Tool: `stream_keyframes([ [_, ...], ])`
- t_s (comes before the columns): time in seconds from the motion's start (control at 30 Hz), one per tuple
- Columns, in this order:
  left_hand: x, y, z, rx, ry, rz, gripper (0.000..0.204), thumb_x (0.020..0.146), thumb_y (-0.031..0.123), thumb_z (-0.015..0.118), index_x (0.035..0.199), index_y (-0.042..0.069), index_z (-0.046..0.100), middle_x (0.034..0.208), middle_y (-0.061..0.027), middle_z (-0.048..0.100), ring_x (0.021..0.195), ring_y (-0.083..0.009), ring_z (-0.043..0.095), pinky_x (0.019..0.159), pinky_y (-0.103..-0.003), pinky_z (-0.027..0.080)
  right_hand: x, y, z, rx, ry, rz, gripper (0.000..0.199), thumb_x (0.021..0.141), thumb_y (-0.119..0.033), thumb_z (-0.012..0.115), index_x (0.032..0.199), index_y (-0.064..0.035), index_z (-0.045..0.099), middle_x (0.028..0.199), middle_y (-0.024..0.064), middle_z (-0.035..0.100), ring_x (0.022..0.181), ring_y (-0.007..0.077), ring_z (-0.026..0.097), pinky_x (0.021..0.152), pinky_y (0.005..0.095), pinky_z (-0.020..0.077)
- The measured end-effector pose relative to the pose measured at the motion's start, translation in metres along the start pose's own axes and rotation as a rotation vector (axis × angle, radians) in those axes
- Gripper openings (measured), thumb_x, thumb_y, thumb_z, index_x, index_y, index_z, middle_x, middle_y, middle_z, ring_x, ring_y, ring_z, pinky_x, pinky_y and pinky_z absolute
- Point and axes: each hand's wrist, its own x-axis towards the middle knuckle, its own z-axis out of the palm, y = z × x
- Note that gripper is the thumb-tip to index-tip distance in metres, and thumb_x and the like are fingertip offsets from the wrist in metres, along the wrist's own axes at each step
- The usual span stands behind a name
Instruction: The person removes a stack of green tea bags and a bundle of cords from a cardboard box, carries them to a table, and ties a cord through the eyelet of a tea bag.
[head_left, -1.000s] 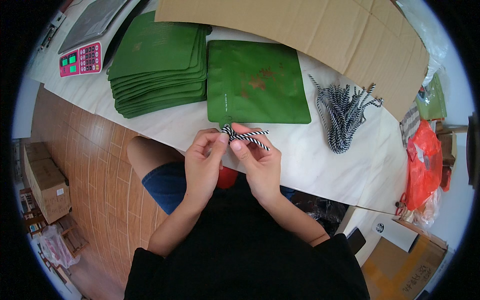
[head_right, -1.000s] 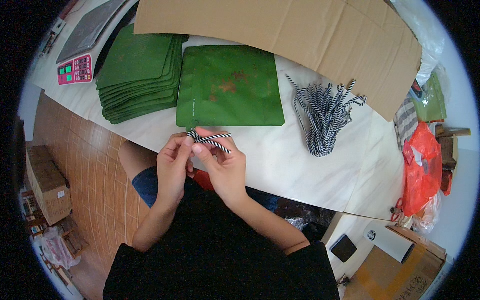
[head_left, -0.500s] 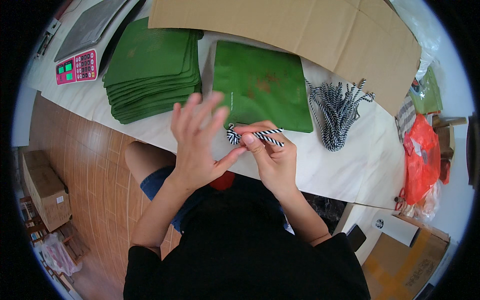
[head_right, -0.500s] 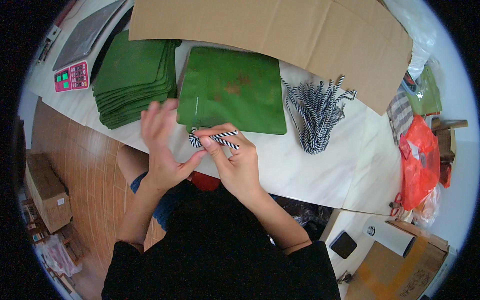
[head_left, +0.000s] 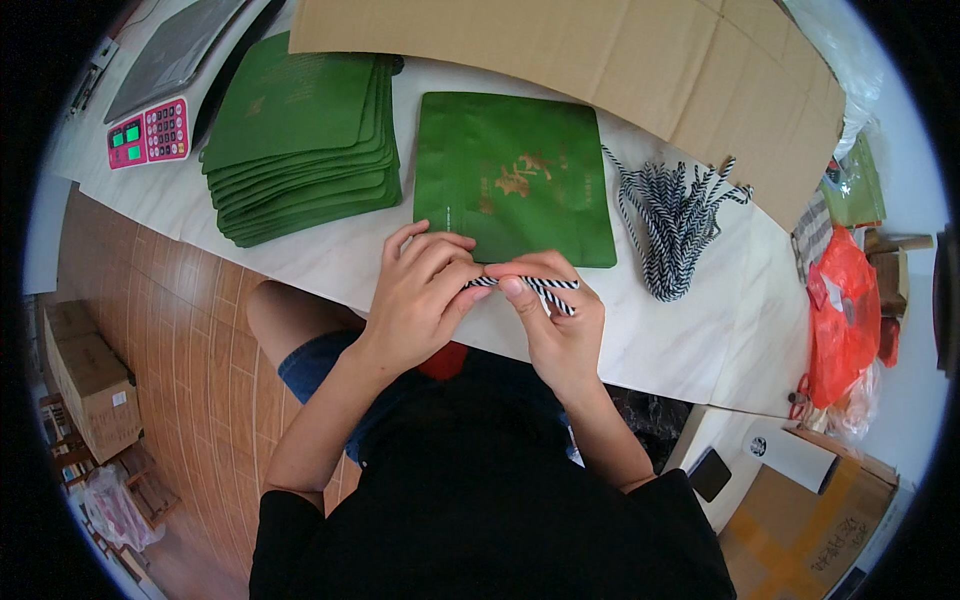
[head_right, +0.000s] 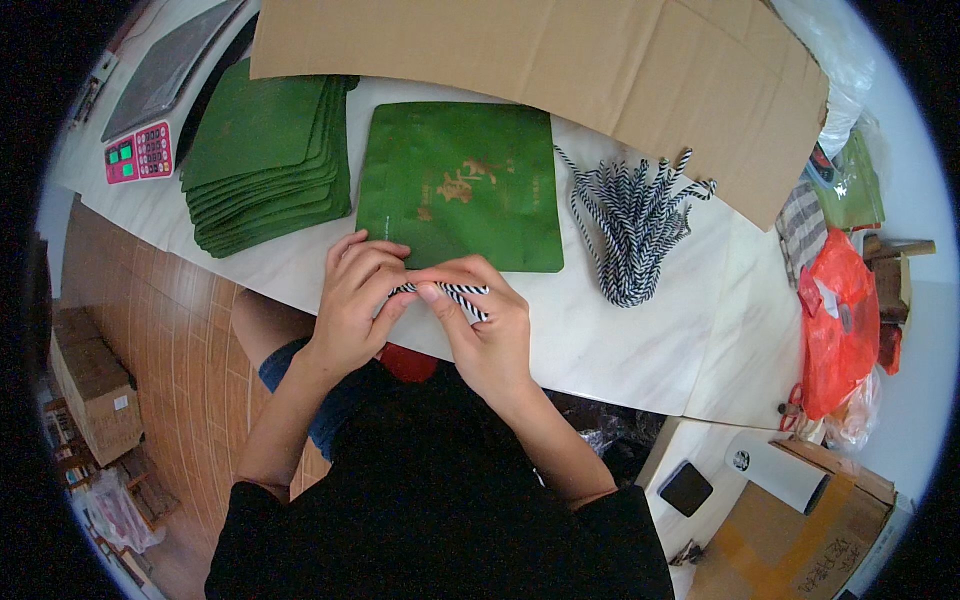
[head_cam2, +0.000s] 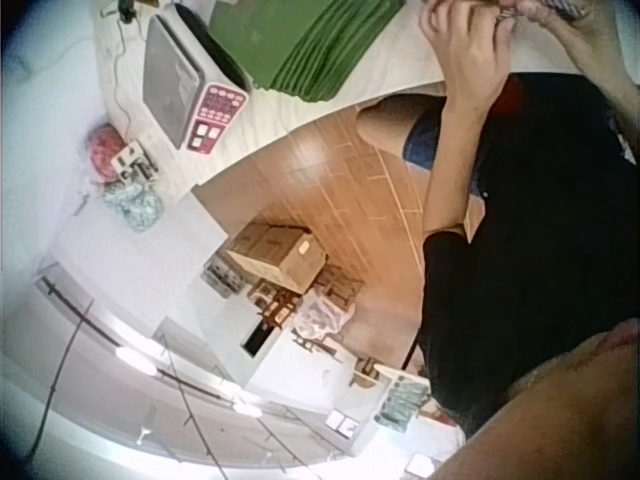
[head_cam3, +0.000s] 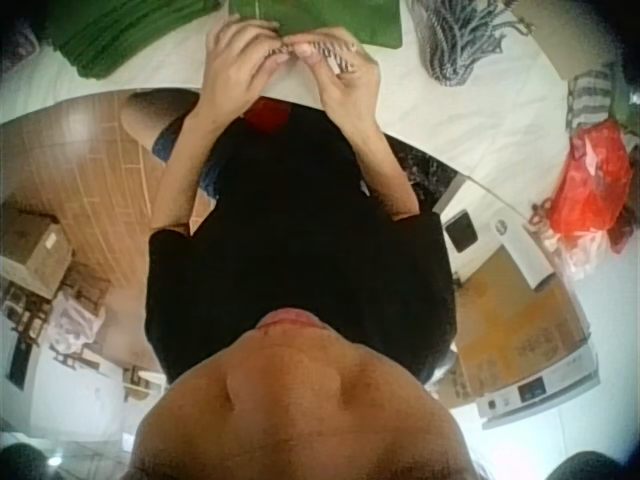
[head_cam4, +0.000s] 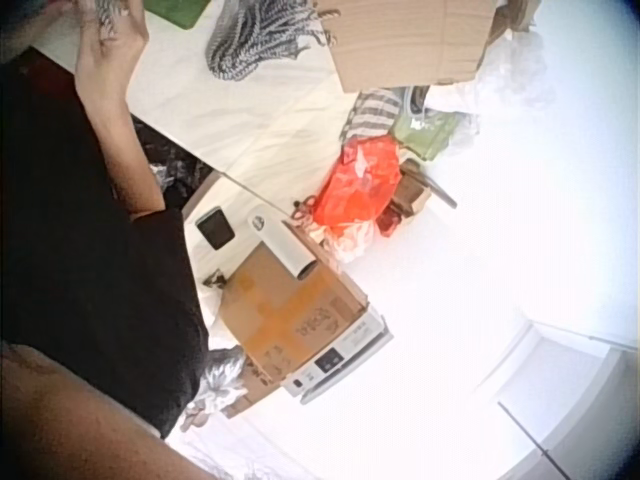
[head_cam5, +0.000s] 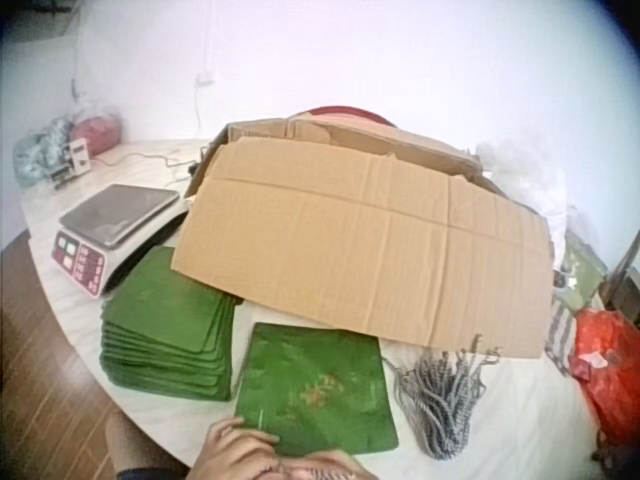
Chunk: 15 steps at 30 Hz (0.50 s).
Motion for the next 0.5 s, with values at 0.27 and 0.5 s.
stream_keyframes([
  [0.27,-0.001,-0.009,0.000,0.124,-0.071,0.041,0.014,0.076,0.019,0.067,0.081,0.010,0.059,0.093,-0.0028,0.052,0.091,-0.0223,0.050,0.086,-0.040,0.034,-0.009,0.003,-0.007,0.290,0.122,0.114,0.016,0.089,-0.006,0.059,0.094,0.0081,0.065,0.090,0.0096,0.060,0.071,0.0112,0.054,0.064,0.0223,0.0438],
  [0.5,-0.002,-0.013,0.000,0.035,-0.167,0.051,0.018,0.070,0.017,0.071,0.084,0.011,0.061,0.094,-0.0017,0.052,0.094,-0.0228,0.049,0.086,-0.038,0.035,-0.015,0.016,-0.025,0.306,0.039,0.418,0.019,0.091,-0.011,0.058,0.097,0.0064,0.064,0.080,0.0068,0.062,0.069,0.0103,0.054,0.066,0.0222,0.0451],
])
